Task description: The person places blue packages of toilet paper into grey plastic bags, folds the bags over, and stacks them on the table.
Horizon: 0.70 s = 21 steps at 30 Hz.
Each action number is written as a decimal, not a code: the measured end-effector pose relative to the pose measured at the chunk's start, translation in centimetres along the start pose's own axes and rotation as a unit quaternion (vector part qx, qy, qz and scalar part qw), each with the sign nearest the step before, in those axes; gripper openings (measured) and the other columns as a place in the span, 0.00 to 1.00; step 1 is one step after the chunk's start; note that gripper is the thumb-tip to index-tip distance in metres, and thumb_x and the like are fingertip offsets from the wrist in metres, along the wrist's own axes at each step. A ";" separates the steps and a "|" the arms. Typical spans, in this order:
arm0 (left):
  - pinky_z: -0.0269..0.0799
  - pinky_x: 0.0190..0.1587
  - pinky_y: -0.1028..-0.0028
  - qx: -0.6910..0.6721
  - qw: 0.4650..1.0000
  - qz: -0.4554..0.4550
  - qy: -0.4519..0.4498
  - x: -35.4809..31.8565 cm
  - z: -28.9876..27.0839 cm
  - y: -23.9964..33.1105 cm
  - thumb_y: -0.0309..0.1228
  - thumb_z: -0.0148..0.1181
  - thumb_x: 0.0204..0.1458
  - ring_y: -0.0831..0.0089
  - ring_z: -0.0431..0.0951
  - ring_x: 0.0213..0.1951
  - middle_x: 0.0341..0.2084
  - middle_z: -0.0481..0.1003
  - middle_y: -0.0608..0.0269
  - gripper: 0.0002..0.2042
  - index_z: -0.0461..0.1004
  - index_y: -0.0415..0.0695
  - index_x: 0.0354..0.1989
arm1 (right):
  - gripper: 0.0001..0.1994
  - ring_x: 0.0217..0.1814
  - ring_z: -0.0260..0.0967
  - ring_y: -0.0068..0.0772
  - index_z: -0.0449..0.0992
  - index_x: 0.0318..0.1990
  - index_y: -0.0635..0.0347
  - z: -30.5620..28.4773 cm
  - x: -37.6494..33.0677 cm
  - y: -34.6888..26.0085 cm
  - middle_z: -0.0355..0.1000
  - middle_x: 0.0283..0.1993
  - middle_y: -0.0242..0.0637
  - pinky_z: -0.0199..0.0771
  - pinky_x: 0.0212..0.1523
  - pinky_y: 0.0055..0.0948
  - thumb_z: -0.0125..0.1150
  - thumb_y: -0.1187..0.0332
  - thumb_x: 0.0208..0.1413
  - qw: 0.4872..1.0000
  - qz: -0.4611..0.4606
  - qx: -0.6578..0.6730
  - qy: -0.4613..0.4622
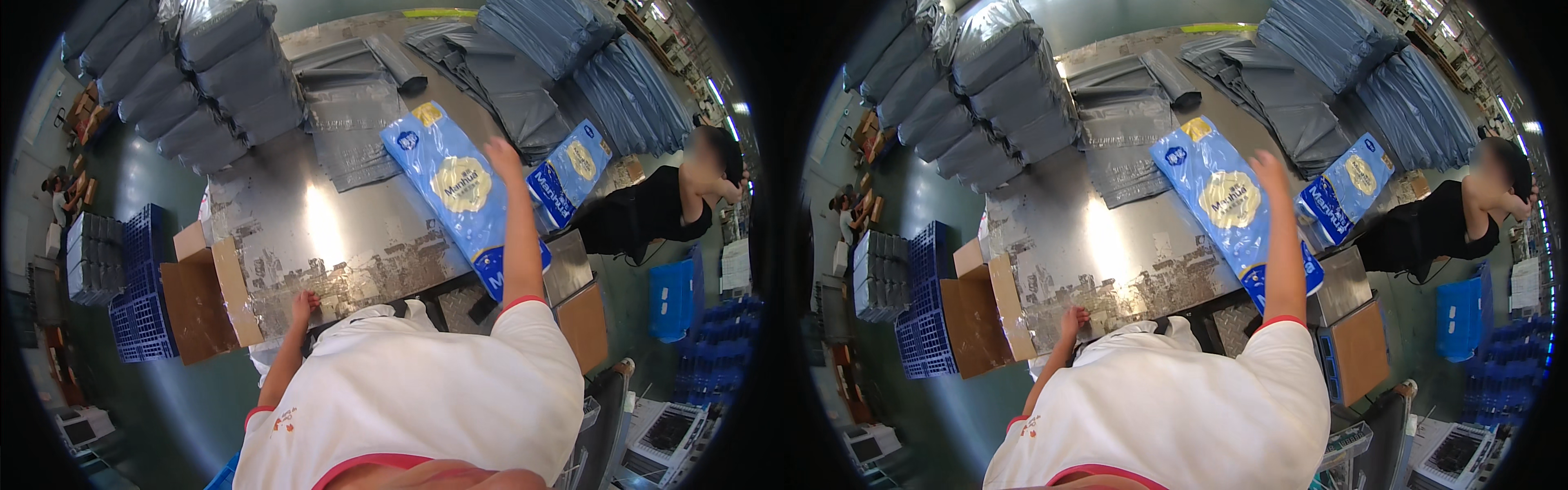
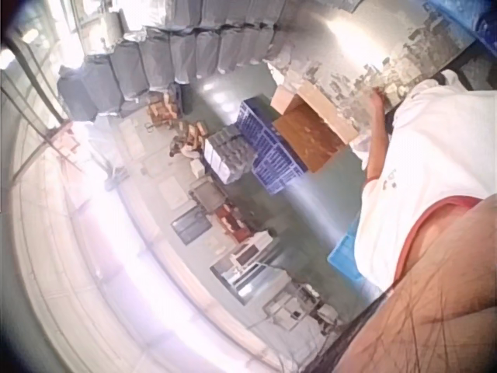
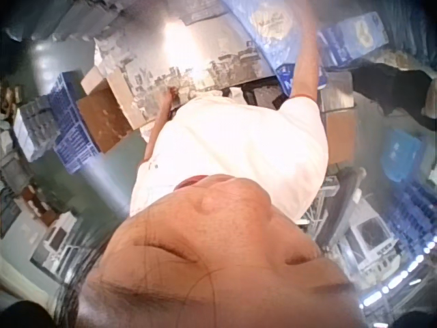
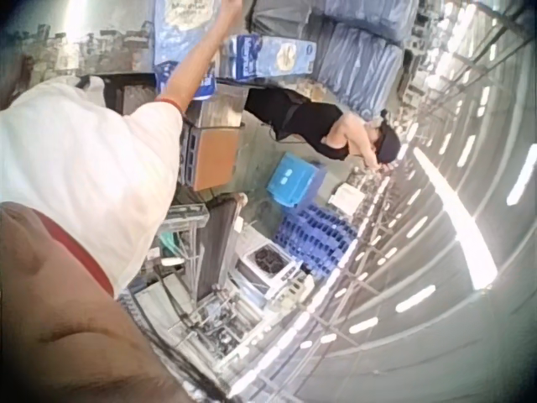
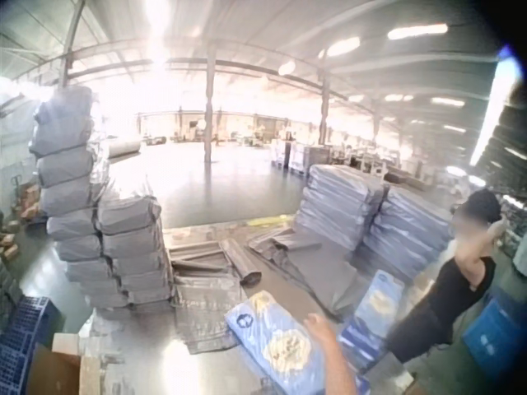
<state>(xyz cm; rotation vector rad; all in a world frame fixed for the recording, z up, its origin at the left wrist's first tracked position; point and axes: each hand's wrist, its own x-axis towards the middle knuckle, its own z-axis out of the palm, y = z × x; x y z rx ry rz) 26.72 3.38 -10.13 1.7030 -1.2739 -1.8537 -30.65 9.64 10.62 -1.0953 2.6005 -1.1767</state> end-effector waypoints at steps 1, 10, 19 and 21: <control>0.62 0.20 0.82 0.021 1.000 0.010 -0.005 0.2 0.6 0.3 0.40 0.37 0.48 0.78 0.70 0.19 0.19 0.71 0.63 0.16 0.67 0.39 0.30 | 0.19 0.41 0.64 0.37 0.66 0.40 0.63 -1.3 -0.5 6.4 0.67 0.37 0.46 0.62 0.40 0.28 0.49 0.59 0.43 0.993 0.052 -0.091 -0.053; 0.66 0.28 0.78 0.038 0.962 -0.017 -0.268 0.8 10.0 5.1 0.40 0.40 0.49 0.74 0.70 0.25 0.27 0.70 0.61 0.16 0.64 0.41 0.38 | 0.38 0.40 0.63 0.48 0.67 0.35 0.72 -2.5 -16.2 12.2 0.65 0.37 0.55 0.60 0.42 0.38 0.21 0.41 0.47 0.884 0.331 -0.239 -0.229; 0.60 0.39 0.69 0.276 0.899 0.273 -0.203 1.7 21.6 5.1 0.38 0.37 0.49 0.63 0.65 0.35 0.33 0.66 0.54 0.15 0.63 0.41 0.39 | 0.26 0.29 0.67 0.33 0.70 0.29 0.65 6.8 -28.2 19.4 0.69 0.28 0.42 0.66 0.32 0.28 0.32 0.50 0.50 0.832 0.517 0.199 -0.034; 0.58 0.40 0.65 0.358 0.808 0.464 -0.057 2.9 22.7 0.9 0.35 0.36 0.49 0.58 0.65 0.34 0.31 0.66 0.52 0.14 0.63 0.40 0.38 | 0.27 0.36 0.65 0.34 0.65 0.38 0.65 8.9 -29.8 15.4 0.66 0.36 0.41 0.66 0.36 0.28 0.33 0.47 0.49 0.776 0.522 0.351 -0.038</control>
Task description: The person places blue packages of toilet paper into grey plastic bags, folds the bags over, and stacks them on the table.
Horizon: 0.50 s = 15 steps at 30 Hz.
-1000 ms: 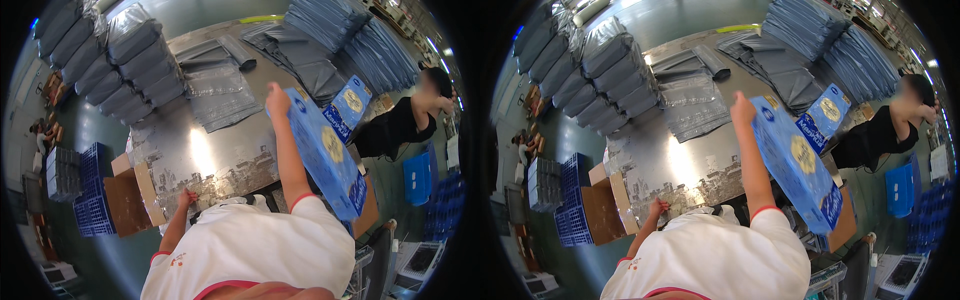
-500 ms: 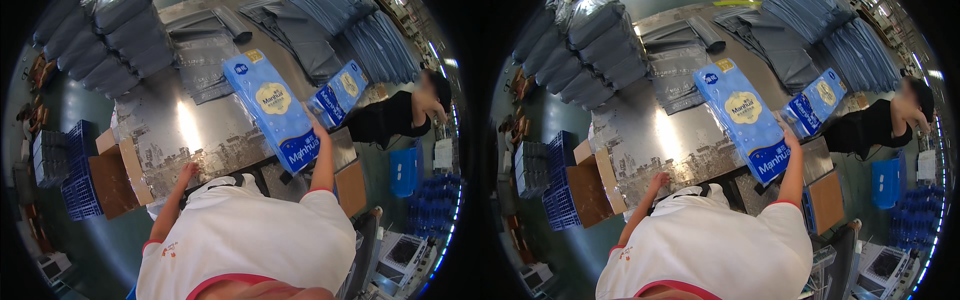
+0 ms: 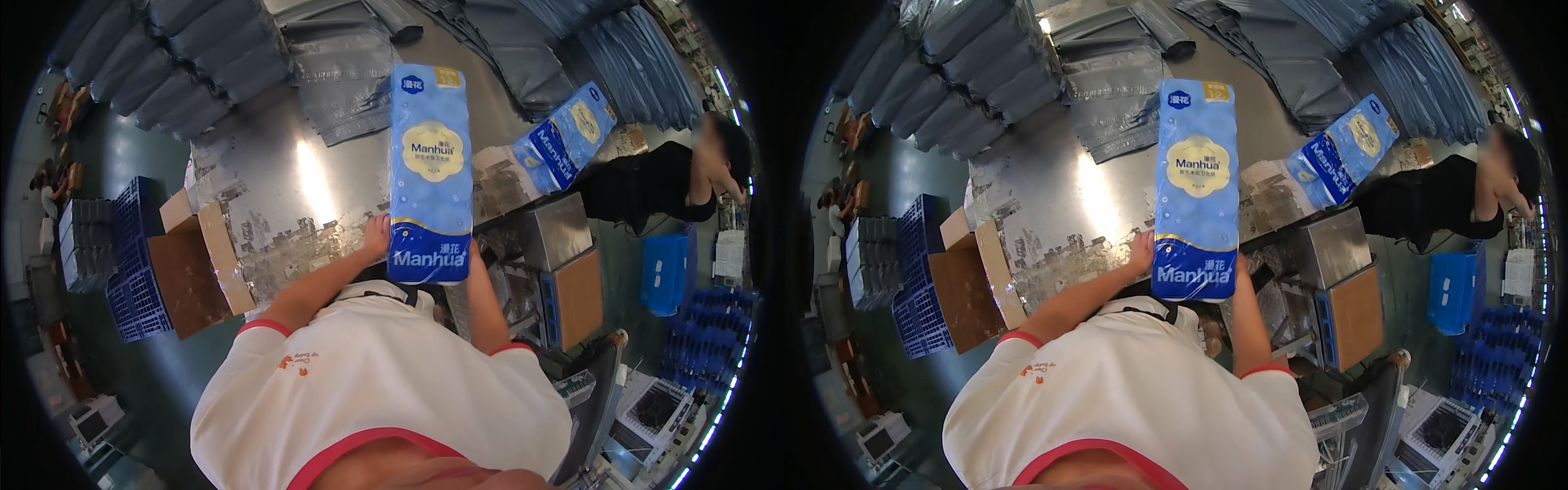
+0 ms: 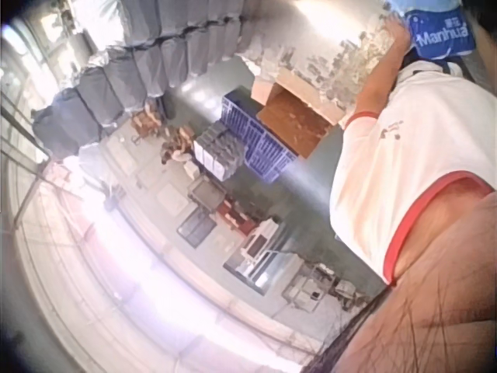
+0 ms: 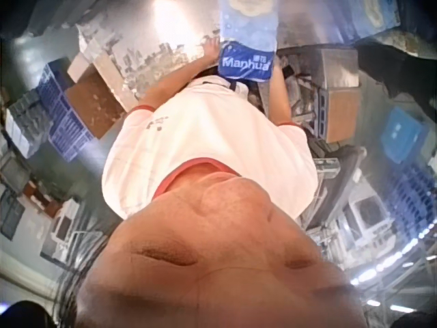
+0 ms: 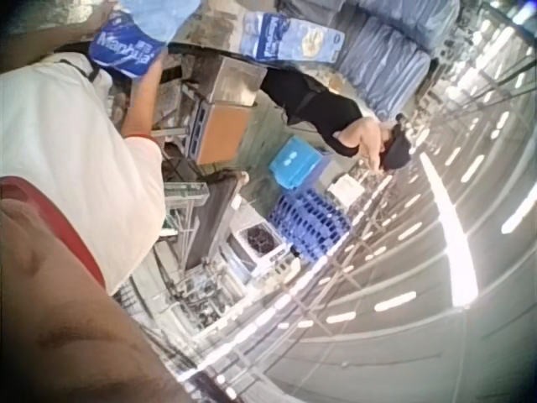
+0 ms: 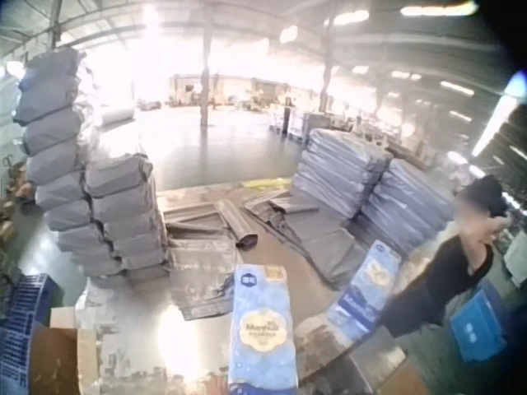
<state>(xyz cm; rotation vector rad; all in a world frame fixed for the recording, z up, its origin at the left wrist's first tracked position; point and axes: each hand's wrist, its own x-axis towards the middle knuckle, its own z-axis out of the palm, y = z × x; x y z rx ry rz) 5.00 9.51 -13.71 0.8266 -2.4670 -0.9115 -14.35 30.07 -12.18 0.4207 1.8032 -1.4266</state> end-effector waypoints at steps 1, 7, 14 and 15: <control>0.58 0.38 0.61 -0.062 0.990 -0.126 0.021 -0.4 -0.1 0.9 0.33 0.34 0.49 0.54 0.64 0.33 0.28 0.65 0.51 0.12 0.64 0.41 0.34 | 0.28 0.39 0.64 0.34 0.62 0.42 0.64 3.3 -3.0 -1.0 0.65 0.39 0.40 0.66 0.37 0.29 0.33 0.46 0.49 0.997 0.010 0.060 -0.052; 0.68 0.35 0.75 -0.560 0.758 -0.319 -0.096 3.4 -11.1 8.7 0.35 0.49 0.44 0.72 0.70 0.31 0.33 0.66 0.58 0.25 0.49 0.39 0.49 | 0.30 0.42 0.63 0.34 0.57 0.48 0.63 8.1 -12.7 -8.6 0.62 0.43 0.43 0.66 0.40 0.29 0.38 0.45 0.46 0.924 0.001 0.245 -0.294; 0.63 0.41 0.76 -0.511 0.829 -0.215 -0.073 5.9 -18.4 9.7 0.33 0.60 0.36 0.71 0.66 0.39 0.40 0.62 0.52 0.38 0.41 0.37 0.53 | 0.22 0.39 0.63 0.29 0.58 0.46 0.65 10.7 -11.6 -9.8 0.64 0.40 0.38 0.63 0.40 0.26 0.48 0.60 0.46 0.934 -0.079 0.187 -0.295; 0.62 0.41 0.77 -0.511 0.834 -0.196 -0.064 5.6 -18.9 9.0 0.32 0.59 0.36 0.72 0.65 0.39 0.40 0.62 0.54 0.38 0.41 0.38 0.53 | 0.22 0.43 0.59 0.28 0.58 0.46 0.65 11.6 -11.1 -9.1 0.61 0.43 0.37 0.57 0.45 0.25 0.49 0.62 0.45 0.934 -0.151 0.167 -0.277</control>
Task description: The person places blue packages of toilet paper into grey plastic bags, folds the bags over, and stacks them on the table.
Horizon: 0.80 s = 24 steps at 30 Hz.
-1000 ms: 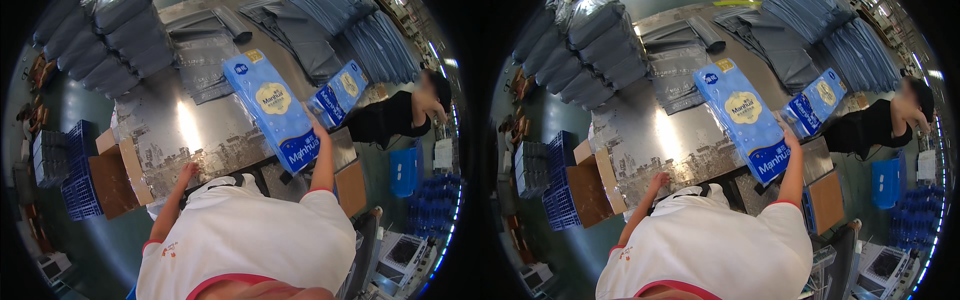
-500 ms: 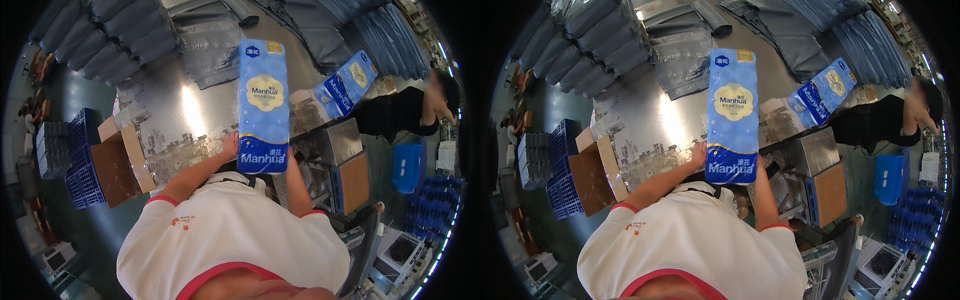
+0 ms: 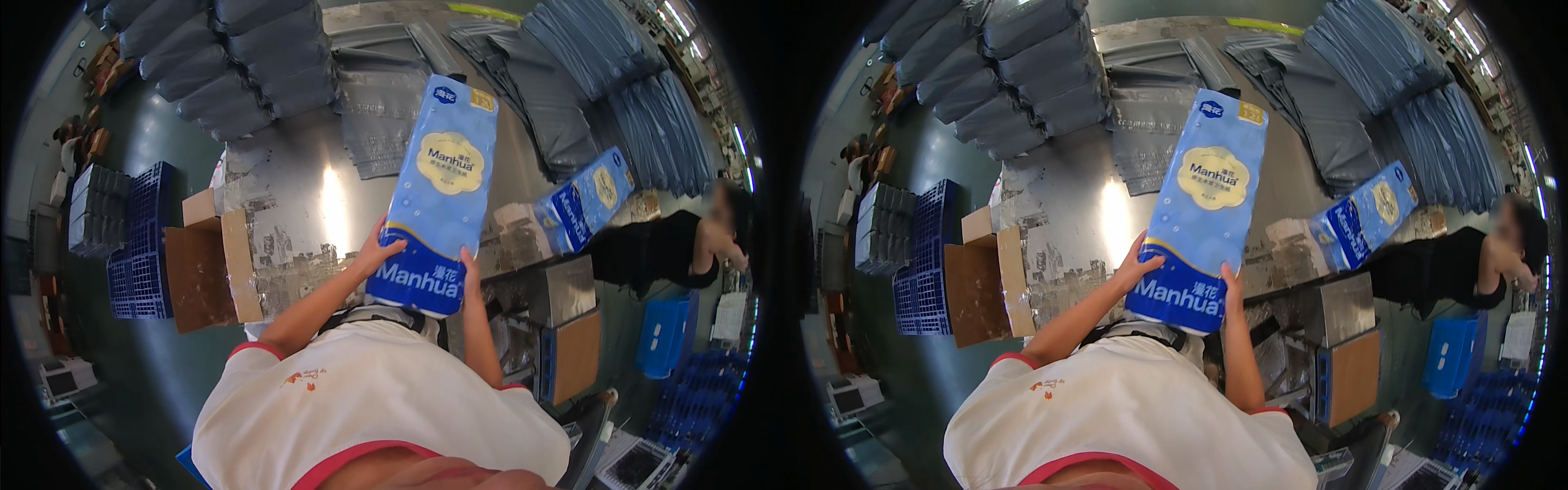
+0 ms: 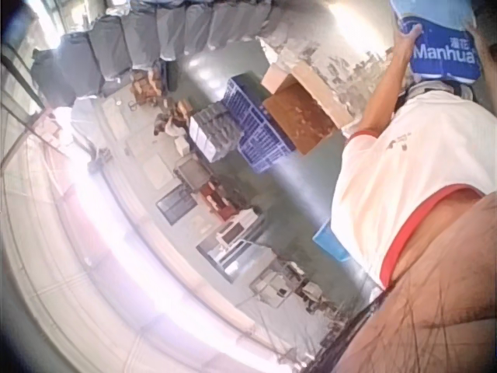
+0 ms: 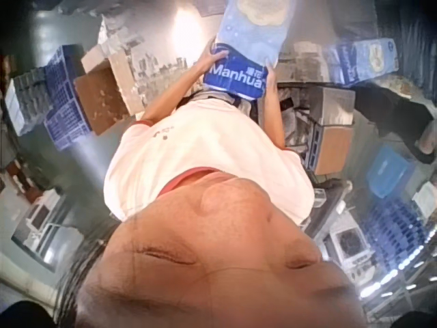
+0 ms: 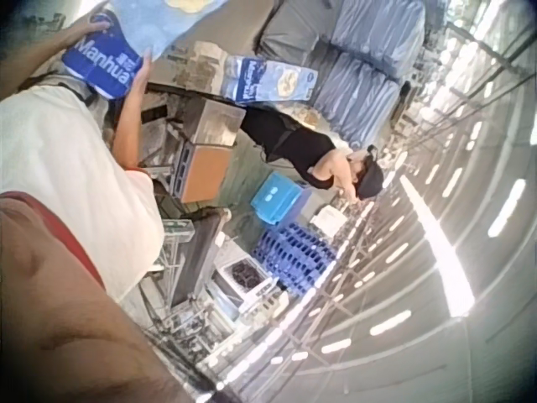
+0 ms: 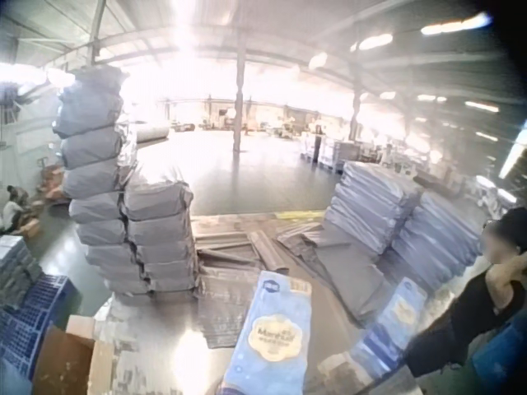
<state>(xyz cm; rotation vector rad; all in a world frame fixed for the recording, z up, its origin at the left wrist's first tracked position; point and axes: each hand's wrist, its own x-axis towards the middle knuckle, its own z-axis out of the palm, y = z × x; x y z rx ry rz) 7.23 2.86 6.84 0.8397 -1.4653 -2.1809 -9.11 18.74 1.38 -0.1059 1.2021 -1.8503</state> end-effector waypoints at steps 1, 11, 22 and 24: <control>0.61 0.42 0.77 0.002 1.000 0.004 0.009 -0.3 -1.1 -0.1 0.32 0.59 0.36 0.73 0.65 0.39 0.40 0.62 0.55 0.38 0.41 0.39 0.54 | 0.21 0.40 0.62 0.28 0.59 0.45 0.64 1.3 -0.1 0.4 0.63 0.40 0.37 0.60 0.41 0.23 0.48 0.61 0.46 0.996 -0.049 -0.080 0.007; 0.52 0.49 0.76 0.101 0.978 -0.130 0.126 0.4 -14.6 -6.1 0.44 0.35 0.50 0.74 0.59 0.47 0.43 0.63 0.58 0.24 0.60 0.34 0.45 | 0.24 0.48 0.57 0.32 0.62 0.45 0.68 5.1 6.4 4.4 0.62 0.46 0.42 0.52 0.48 0.25 0.43 0.53 0.48 0.904 0.104 -0.396 -0.123; 0.60 0.42 0.69 0.487 0.847 0.129 0.171 28.6 -25.3 1.2 0.24 0.38 0.44 0.59 0.66 0.40 0.38 0.66 0.50 0.19 0.53 0.39 0.49 | 0.10 0.32 0.61 0.44 0.70 0.27 0.61 11.6 38.4 -1.5 0.66 0.27 0.44 0.62 0.34 0.34 0.47 0.64 0.42 0.646 -0.361 -0.672 -0.027; 0.59 0.44 0.70 0.526 0.832 0.099 0.148 33.9 -26.7 2.2 0.26 0.36 0.46 0.58 0.65 0.42 0.39 0.65 0.52 0.18 0.54 0.42 0.49 | 0.09 0.36 0.61 0.43 0.69 0.29 0.60 13.0 43.3 -0.8 0.65 0.30 0.44 0.62 0.35 0.34 0.46 0.65 0.42 0.589 -0.363 -0.719 -0.064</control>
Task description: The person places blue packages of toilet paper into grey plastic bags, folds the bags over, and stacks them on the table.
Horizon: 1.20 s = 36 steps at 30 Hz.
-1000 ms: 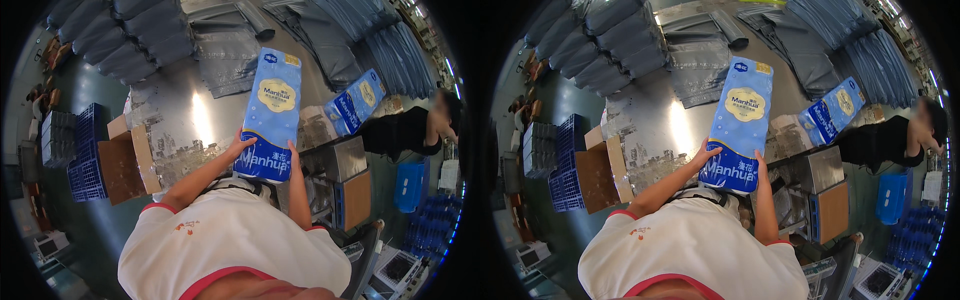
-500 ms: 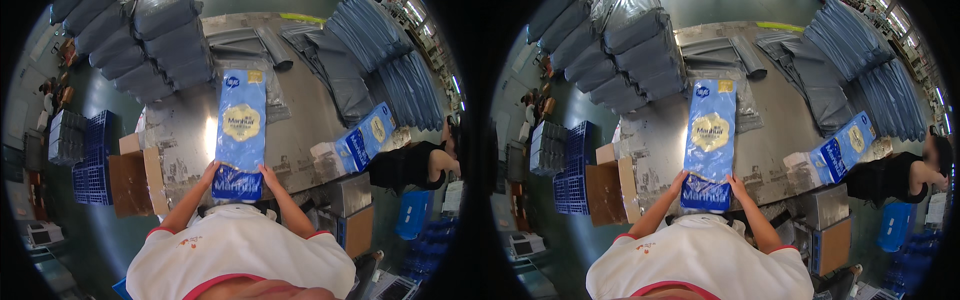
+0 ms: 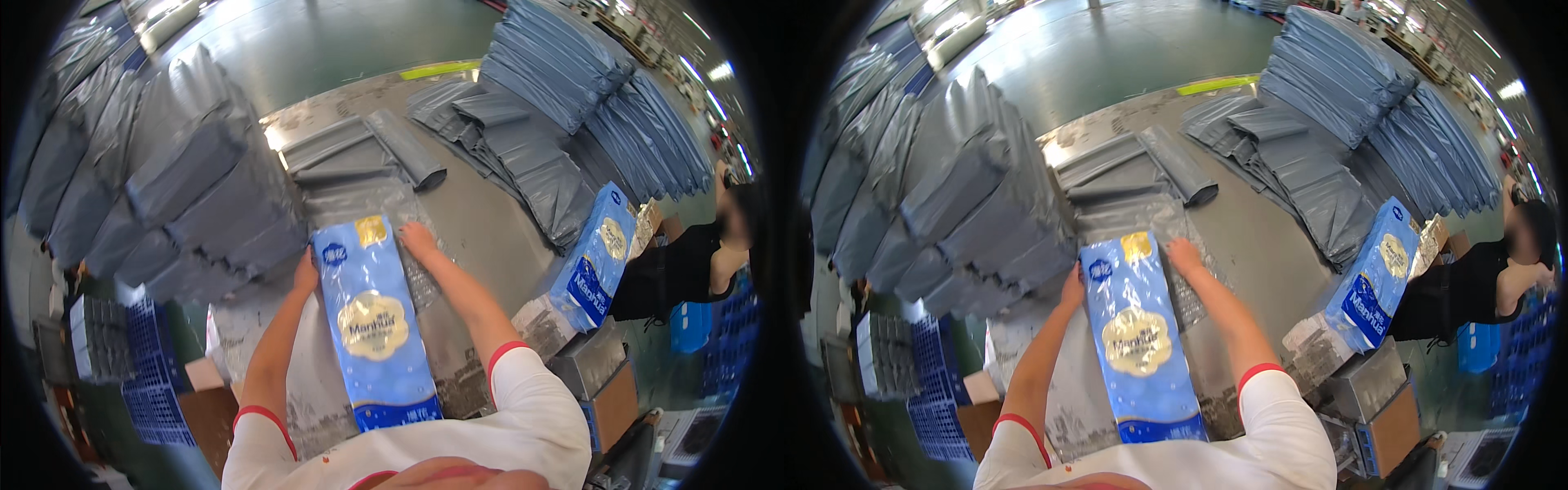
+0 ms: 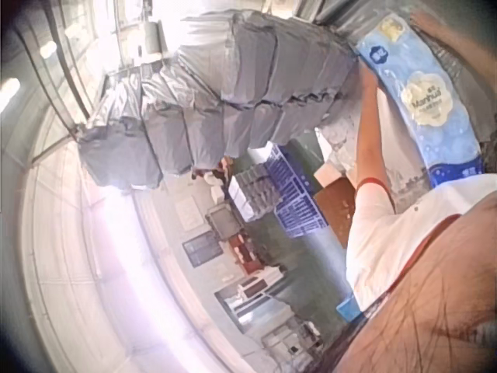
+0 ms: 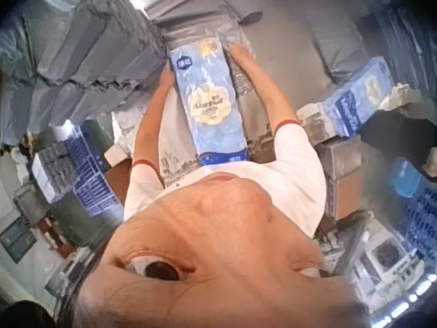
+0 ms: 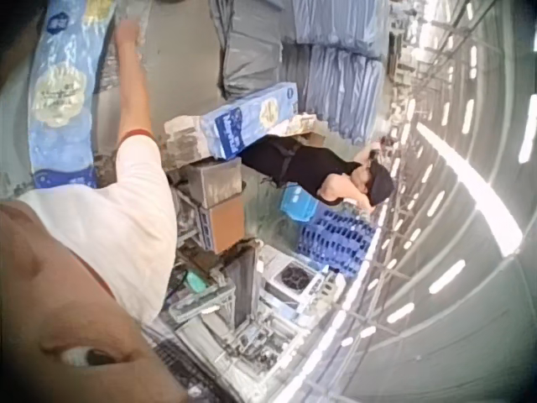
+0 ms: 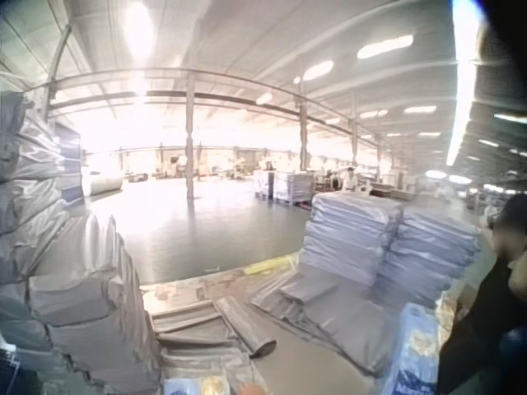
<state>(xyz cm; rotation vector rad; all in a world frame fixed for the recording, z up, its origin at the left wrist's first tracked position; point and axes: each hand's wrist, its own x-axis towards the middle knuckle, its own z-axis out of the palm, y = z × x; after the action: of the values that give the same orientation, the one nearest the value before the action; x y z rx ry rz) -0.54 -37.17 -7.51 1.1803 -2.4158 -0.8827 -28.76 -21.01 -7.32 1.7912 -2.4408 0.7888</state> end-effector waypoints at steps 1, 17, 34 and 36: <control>0.58 0.44 0.70 0.017 0.999 0.009 -0.027 2.2 0.1 -0.2 0.28 0.35 0.47 0.58 0.65 0.42 0.40 0.65 0.53 0.18 0.54 0.43 0.49 | 0.09 0.38 0.60 0.42 0.68 0.30 0.59 0.8 1.9 0.1 0.64 0.32 0.43 0.62 0.36 0.34 0.45 0.65 0.43 0.999 -0.018 -0.016 -0.033; 0.60 0.27 0.62 -0.027 0.986 -0.006 0.163 11.4 1.6 3.8 0.24 0.43 0.39 0.50 0.66 0.25 0.19 0.64 0.50 0.06 0.56 0.44 0.28 | 0.05 0.27 0.64 0.34 0.67 0.26 0.64 -1.1 6.1 0.1 0.66 0.22 0.40 0.63 0.29 0.27 0.50 0.72 0.40 0.916 0.178 0.349 0.084; 0.67 0.32 0.69 0.342 0.919 -0.097 -0.171 3.8 1.3 2.9 0.36 0.44 0.41 0.63 0.72 0.34 0.30 0.71 0.56 0.12 0.73 0.48 0.29 | 0.11 0.31 0.67 0.42 0.73 0.26 0.57 2.4 0.3 -0.2 0.69 0.29 0.43 0.66 0.29 0.40 0.43 0.65 0.41 0.952 0.069 -0.152 -0.256; 0.67 0.31 0.66 0.329 0.927 -0.083 -0.158 1.1 1.9 -1.8 0.36 0.45 0.39 0.62 0.72 0.33 0.28 0.71 0.56 0.11 0.72 0.47 0.27 | 0.11 0.31 0.67 0.42 0.73 0.25 0.58 2.0 -2.1 -1.6 0.69 0.29 0.43 0.66 0.29 0.38 0.44 0.65 0.40 0.956 0.074 -0.109 -0.264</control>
<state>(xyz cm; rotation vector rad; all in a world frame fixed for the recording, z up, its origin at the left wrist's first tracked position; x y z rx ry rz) -1.12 -38.19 -10.13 1.5830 -3.0434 -0.3005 -26.04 -20.25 -9.04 1.9416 -2.8565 0.0193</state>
